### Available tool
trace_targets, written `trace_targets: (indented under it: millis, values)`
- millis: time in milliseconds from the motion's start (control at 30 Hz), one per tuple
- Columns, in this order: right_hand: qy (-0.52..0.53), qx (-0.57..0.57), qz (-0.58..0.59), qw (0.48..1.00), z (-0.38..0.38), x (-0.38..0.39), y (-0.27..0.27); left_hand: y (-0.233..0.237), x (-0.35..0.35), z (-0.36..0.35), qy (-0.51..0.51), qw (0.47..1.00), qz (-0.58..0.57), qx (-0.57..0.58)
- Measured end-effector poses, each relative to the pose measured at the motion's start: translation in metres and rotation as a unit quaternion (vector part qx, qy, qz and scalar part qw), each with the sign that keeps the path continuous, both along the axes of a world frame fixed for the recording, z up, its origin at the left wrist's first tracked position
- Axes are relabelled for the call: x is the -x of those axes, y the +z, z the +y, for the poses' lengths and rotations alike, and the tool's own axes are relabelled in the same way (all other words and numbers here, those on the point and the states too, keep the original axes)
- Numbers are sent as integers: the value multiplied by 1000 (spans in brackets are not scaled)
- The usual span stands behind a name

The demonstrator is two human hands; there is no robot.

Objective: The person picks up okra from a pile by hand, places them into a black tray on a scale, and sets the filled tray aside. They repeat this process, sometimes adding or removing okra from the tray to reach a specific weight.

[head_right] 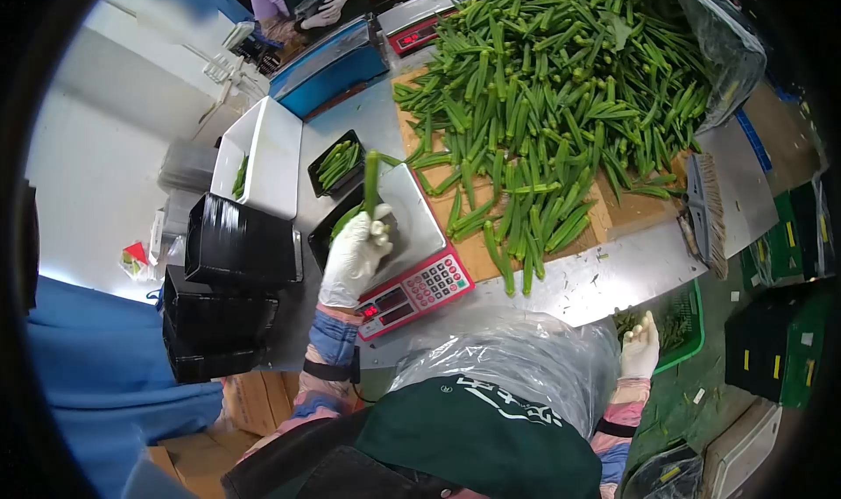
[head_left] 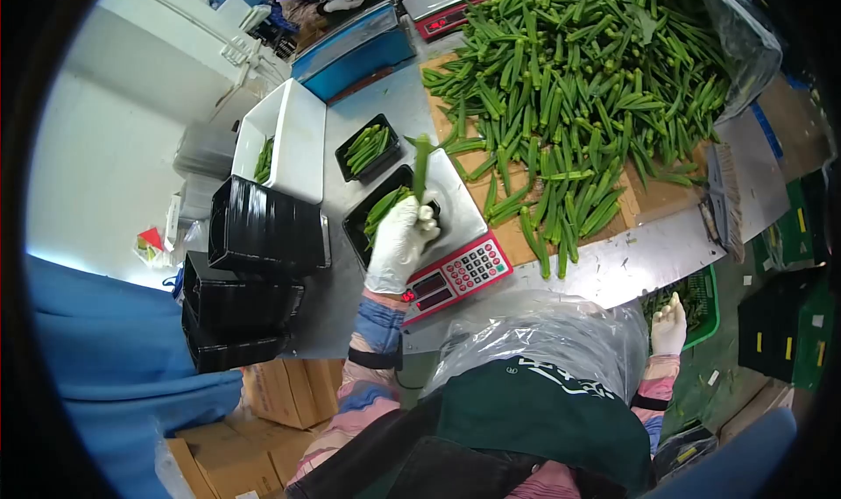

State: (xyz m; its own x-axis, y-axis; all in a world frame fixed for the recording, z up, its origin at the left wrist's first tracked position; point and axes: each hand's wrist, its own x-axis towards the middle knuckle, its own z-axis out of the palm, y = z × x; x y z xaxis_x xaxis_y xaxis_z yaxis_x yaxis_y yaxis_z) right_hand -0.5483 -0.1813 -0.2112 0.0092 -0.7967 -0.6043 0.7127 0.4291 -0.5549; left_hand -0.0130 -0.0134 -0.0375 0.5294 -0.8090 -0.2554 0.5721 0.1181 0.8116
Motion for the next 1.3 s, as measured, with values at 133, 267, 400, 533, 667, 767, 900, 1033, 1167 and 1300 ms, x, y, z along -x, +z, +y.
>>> trace_targets:
  millis: [133,267,400,533,667,767,900,1033,1167,1300]
  values:
    - [43,15,9,999,-3,0,-14,12,-1,6,34,981,-177,-76]
    - [26,-1,14,1000,-6,-24,0,35,81,-45,-113,972,-193,-76]
    - [27,8,32,999,0,-22,11,40,120,-93,-291,932,-218,3]
    - [-32,-20,49,998,15,6,-4,-37,77,-144,-194,939,-269,-88]
    - [-58,-52,27,997,30,21,-20,-111,70,-161,-180,907,-316,-211]
    - [-44,-56,32,997,31,16,-18,-154,91,-162,-122,794,-552,-224]
    - [-37,-37,45,998,23,3,-4,-150,100,-165,-145,800,-513,-274]
    - [-39,-35,66,996,20,0,0,-109,87,-156,-232,939,-198,-159]
    - [-25,-25,47,998,22,4,-13,-57,86,-130,-238,963,-110,-68]
    - [-5,-16,41,999,18,9,-19,-10,59,-79,-59,946,-296,-120]
